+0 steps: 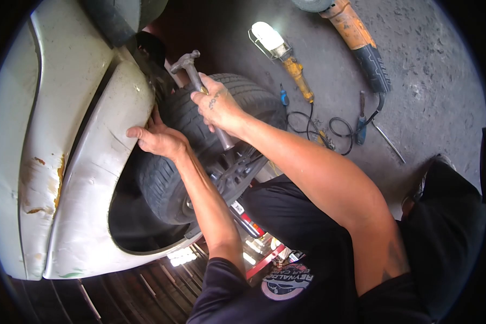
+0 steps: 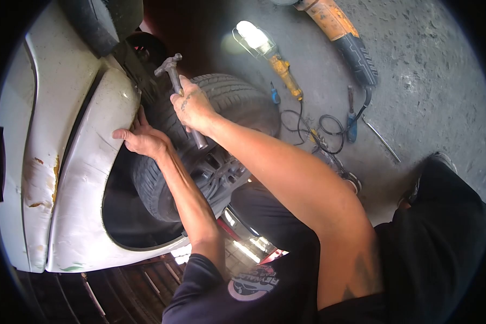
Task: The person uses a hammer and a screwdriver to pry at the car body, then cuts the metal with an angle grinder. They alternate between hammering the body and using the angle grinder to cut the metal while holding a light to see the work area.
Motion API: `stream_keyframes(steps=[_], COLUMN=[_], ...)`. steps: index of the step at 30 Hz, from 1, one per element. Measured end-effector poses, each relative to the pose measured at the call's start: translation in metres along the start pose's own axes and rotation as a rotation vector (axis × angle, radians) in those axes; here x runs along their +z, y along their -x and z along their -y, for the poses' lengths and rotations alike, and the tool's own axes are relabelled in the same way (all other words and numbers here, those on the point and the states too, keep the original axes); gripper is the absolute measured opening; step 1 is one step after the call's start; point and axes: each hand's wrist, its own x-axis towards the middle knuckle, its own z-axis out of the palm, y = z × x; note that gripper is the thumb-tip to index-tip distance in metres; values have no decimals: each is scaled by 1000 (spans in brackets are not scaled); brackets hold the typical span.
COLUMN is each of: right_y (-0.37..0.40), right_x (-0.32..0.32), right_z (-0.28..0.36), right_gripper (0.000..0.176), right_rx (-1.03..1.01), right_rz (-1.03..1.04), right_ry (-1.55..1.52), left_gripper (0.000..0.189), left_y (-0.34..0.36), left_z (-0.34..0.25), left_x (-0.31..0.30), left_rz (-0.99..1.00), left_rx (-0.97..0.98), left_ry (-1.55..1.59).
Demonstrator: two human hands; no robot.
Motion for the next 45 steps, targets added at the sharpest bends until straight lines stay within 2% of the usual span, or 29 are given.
stream_keyframes(steps=[1,4,5,8,9,11,13,15,16,20,22,27,29,31,32,34,35,36,37,39,41,43,45], right_y=[2,5,4,-6,-9,-29,-10,-10,-3,1,5,28,38,51,63,82,89,96,99,95,91,83,78], right_x=[1,6,6,-1,-4,-26,-51,-82,-92,-154,-175,-195,-194,-201,-207,-227,-240,-249,-251,-249,-237,-219,-215], right_z=[0,2,5,15,18,-13,-3,-16,-14,-13,-9,2,15,43,57,74,77,79,78,80,87,90,79], right_gripper=[60,60,60,65,64,63,64,69,70,67,68,63,54,47,48,53,57,70,70,78,76,72,68], right_rx=[-4,4,7,-113,-148,-578,-463,-555,-519,-645,-526,-518,-964,-1000,-997,-994,-990,-763,-777,-543,-557,-409,-456], right_rz=[-3,211,211,167,73,-227,-320,-410,-459,-548,-568,-561,-614,-756,-844,-1002,-1075,-1050,-1049,-1006,-989,-934,-919], right_ry=[-1,-133,-133,161,377,922,1136,1293,1394,1549,1702,1933,1884,1925,1948,2009,2042,2074,2071,2050,2028,1870,1843], left_gripper=[107,114,113,112,111,111,111,110,110,107,106,85,81,79,75,69,57,48,48,52,60,69,71], left_y=[-1,-1,-2,-2,-3,-2,-2,-2,-1,-5,-1,17,37,71,90,128,142,154,168,179,178,165,160], left_z=[0,2,4,4,5,5,4,4,4,8,8,-5,-2,-1,-2,-2,9,14,27,33,37,30,26], left_x=[0,-5,-6,-9,-9,-10,-9,-9,-10,-14,-19,-12,-8,5,16,47,60,76,95,129,159,174,186], left_rz=[4,59,53,56,65,53,43,47,39,43,51,86,45,-106,-94,100,308,503,613,720,780,899,975], left_rx=[1,-43,-49,-57,-59,-49,-37,-33,-33,-54,-76,-76,-93,-218,-274,-391,-474,-553,-632,-647,-679,-791,-839], left_ry=[3,-8,-2,2,3,-6,-7,-8,-4,57,85,243,339,369,402,452,442,441,504,496,450,481,584])
